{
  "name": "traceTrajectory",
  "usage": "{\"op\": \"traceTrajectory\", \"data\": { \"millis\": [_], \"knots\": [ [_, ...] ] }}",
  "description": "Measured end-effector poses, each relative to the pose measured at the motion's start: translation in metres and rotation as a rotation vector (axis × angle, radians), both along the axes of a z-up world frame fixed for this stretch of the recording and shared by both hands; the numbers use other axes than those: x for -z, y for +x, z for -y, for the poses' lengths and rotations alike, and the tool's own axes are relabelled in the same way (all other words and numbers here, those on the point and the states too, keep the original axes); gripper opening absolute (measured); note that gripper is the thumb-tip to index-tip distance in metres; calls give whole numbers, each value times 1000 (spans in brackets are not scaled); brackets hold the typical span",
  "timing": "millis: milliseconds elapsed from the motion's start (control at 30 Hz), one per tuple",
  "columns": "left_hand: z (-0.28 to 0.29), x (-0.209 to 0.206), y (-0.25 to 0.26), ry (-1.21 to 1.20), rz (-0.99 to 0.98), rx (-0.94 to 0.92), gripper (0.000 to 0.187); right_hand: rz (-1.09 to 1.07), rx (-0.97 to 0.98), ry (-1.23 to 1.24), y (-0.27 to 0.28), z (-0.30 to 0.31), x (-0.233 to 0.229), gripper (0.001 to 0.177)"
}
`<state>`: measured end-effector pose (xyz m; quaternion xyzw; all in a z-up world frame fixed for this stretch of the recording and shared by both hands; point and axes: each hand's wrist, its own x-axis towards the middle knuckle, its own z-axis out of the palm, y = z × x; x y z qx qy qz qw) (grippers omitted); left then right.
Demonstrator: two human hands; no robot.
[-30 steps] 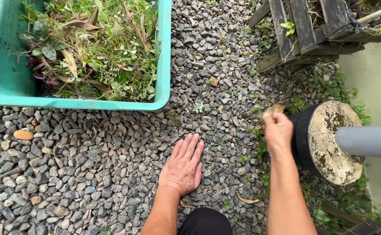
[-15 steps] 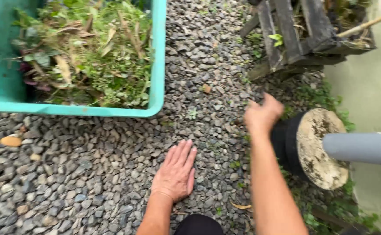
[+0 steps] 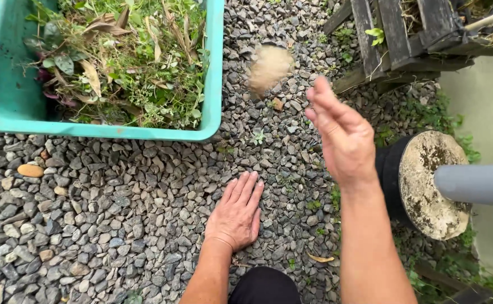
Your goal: Picking weeds from a gravel area and placing them into a plastic bin.
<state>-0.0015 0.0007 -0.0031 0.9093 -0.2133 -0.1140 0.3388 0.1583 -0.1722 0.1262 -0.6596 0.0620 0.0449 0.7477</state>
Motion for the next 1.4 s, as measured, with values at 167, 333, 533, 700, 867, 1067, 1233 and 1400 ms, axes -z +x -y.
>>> {"op": "traceTrajectory", "data": {
  "millis": [167,333,533,700,867,1067,1233,1400],
  "knots": [
    [1,2,-2,-19,20,-14,66,-175,-130,-1119,-70,37,71,22],
    [-2,2,1,-3,-20,29,68,-218,-142,-1426,-118,25,90,32],
    [0,5,-2,9,-11,26,68,-233,-179,-1571,-112,20,90,32],
    [1,3,-2,17,-9,28,67,-340,-293,-1625,-100,18,78,27],
    [2,4,-2,7,-21,21,66,-444,-340,-1589,-99,30,85,29],
    [2,2,-2,23,-27,23,65,-518,-437,-1494,-95,27,74,36],
    [1,1,-1,36,-36,33,65,-490,-573,-1618,-87,2,49,44],
    [2,3,-2,56,-21,33,66,-855,-644,-1746,-81,-1,26,44]
  ]
}}
